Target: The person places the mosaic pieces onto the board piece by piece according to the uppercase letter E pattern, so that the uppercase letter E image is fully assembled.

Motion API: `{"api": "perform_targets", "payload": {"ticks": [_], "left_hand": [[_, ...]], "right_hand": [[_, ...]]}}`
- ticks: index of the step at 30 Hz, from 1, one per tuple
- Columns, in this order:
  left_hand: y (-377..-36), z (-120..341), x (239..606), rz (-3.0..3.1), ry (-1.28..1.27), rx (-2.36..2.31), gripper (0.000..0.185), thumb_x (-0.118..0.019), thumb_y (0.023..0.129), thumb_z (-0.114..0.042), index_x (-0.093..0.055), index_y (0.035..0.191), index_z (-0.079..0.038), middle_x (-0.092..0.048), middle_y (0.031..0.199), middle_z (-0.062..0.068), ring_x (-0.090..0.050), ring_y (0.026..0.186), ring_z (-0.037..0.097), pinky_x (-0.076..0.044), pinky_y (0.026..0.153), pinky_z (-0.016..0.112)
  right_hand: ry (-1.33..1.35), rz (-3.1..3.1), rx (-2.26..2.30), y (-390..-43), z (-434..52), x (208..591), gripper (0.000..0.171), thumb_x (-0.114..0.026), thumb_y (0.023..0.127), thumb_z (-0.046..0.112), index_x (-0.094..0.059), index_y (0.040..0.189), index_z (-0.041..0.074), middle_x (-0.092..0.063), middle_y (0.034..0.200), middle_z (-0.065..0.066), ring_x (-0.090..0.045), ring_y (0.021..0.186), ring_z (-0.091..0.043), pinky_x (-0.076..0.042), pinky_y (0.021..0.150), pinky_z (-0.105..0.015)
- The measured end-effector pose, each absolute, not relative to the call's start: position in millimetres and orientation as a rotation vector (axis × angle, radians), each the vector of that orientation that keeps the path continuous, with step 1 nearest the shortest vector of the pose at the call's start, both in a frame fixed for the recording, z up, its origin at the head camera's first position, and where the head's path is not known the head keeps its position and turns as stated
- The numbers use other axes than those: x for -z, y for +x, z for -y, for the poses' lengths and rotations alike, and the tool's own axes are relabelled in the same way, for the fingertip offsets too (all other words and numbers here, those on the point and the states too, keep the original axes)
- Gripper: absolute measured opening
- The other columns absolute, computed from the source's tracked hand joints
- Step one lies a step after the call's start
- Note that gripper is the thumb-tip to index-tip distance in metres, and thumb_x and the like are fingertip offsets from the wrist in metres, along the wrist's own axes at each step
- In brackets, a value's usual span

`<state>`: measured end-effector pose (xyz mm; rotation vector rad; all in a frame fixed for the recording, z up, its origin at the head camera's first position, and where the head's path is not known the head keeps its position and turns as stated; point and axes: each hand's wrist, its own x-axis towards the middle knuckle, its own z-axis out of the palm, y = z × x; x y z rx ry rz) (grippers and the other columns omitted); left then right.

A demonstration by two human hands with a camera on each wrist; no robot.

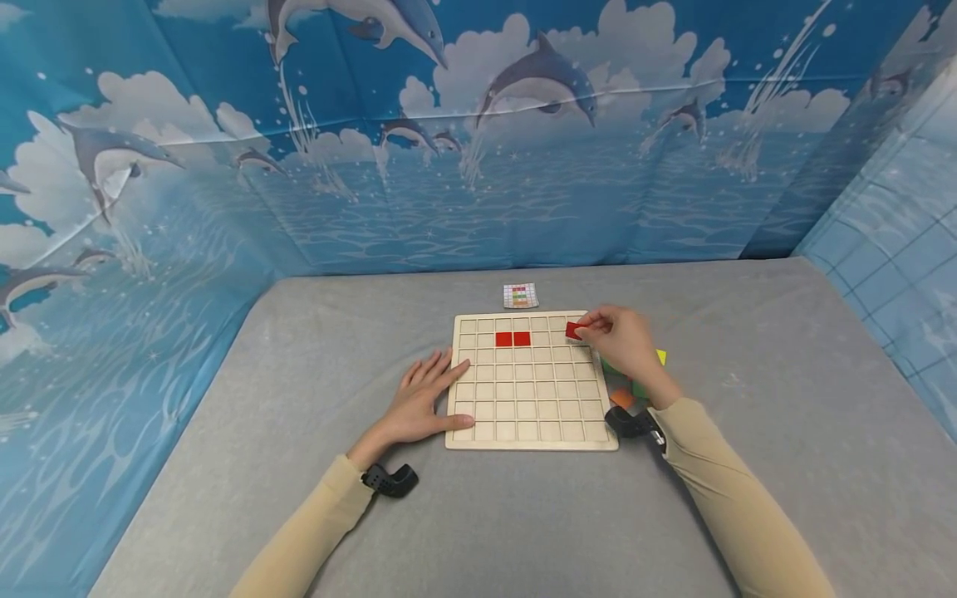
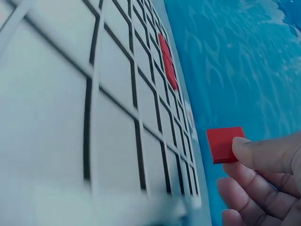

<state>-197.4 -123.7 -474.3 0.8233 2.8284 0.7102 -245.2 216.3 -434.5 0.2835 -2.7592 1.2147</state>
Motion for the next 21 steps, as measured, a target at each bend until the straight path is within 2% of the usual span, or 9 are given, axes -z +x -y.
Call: {"api": "perform_targets", "payload": {"ticks": [3, 9, 21], "left_hand": [[-198, 124, 475, -2.829, 0.824, -0.705, 0.087, -0.062, 0.083, -0.059, -0.023, 0.153, -0.024, -0.007, 0.158, 0.008, 0.001, 0.143, 0.024, 0.003, 0.111, 0.045], [-198, 123, 476, -2.83, 0.826, -0.702, 0.087, -0.062, 0.083, -0.059, -0.023, 0.153, -0.024, -0.007, 0.158, 0.007, 0.001, 0.143, 0.024, 0.003, 0.111, 0.045], [-198, 123, 474, -2.829, 0.83, -0.704, 0.087, -0.062, 0.083, -0.059, -0.024, 0.152, -0.023, -0.008, 0.157, 0.009, 0.0, 0.143, 0.025, 0.002, 0.111, 0.046]], "right_hand": [[0.321, 2.763, -1.205, -249, -207, 438, 0.01, -0.065, 0.09, 0.01, -0.07, 0.095, 0.002, -0.066, 0.08, -0.009, -0.058, 0.067, -0.023, -0.044, 0.056, -0.038], [0.349, 2.824, -1.212, -254, -193, 440, 0.013, -0.064, 0.091, 0.01, -0.07, 0.1, 0.001, -0.066, 0.088, -0.012, -0.061, 0.075, -0.025, -0.046, 0.065, -0.038], [0.368, 2.866, -1.201, -261, -181, 443, 0.013, -0.063, 0.093, 0.012, -0.071, 0.1, 0.004, -0.067, 0.091, -0.01, -0.06, 0.077, -0.024, -0.045, 0.067, -0.037]]}}
